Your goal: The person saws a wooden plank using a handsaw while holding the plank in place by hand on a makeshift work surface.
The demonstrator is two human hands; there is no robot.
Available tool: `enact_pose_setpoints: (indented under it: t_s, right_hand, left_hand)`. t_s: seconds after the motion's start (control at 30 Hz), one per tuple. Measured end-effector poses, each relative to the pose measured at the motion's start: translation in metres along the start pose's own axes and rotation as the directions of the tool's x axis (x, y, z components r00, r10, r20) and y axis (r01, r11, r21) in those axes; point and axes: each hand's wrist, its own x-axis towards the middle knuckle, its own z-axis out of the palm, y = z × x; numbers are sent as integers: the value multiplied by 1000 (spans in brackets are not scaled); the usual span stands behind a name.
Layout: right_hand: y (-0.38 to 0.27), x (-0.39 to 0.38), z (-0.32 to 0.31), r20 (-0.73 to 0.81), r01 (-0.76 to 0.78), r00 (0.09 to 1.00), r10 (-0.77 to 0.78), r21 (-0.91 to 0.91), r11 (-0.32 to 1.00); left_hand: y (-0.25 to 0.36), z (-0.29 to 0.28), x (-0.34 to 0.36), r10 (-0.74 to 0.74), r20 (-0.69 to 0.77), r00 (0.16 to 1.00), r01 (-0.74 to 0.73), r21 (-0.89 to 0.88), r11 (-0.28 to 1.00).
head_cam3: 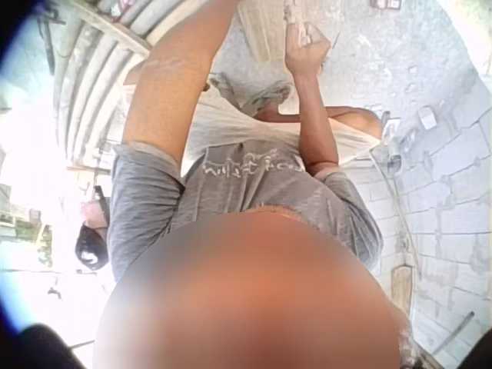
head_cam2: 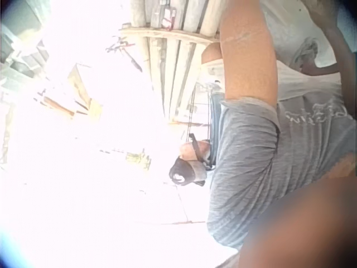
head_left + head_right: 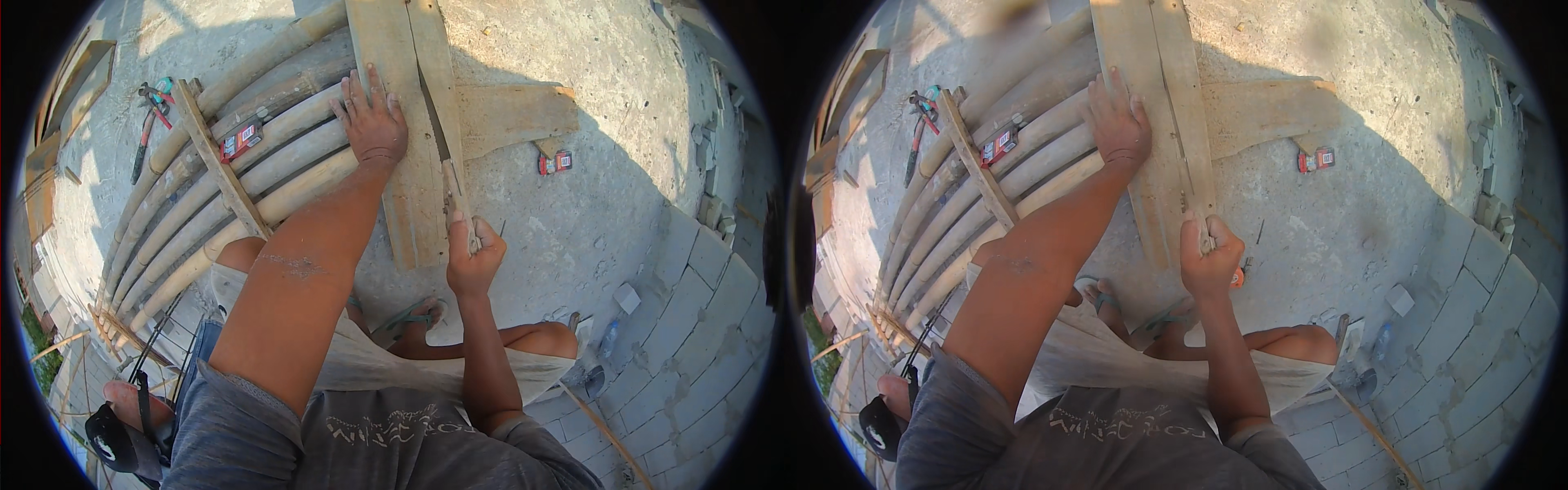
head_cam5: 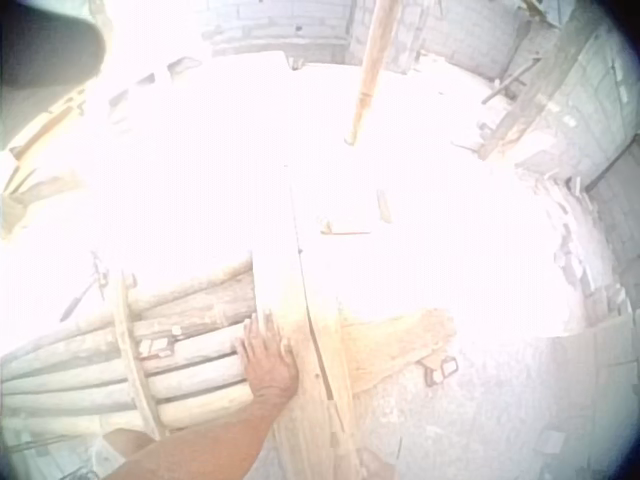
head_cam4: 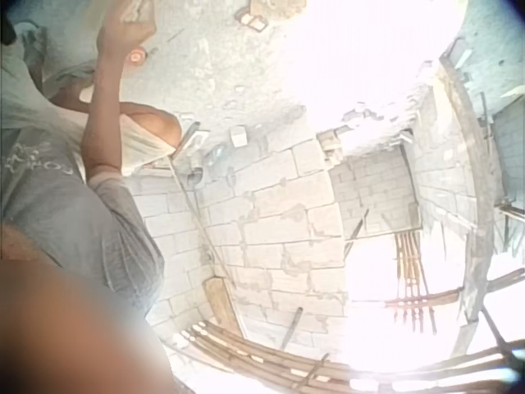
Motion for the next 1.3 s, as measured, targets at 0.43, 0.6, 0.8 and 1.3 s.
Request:
enact_pose_setpoints:
  t_s: [0.43,0.6,0.8,1.3]
  right_hand:
    - [5,-17,-17,31,-7,999,7,-24,1000]
    - [22,57,29,4,57,998,-57,-21,998]
    - [12,27,30,13,40,999,-40,-24,999]
    - [12,-36,-21,33,-36,999,37,-41,999]
  left_hand:
    - [8,-1,-2,-9,46,999,10,-25,1000]
    - [17,2,4,33,-1,999,-33,-4,999]
    - [1,-4,7,39,-9,999,-39,-9,999]
    - [4,-2,-2,18,1,1000,-18,2,1000]
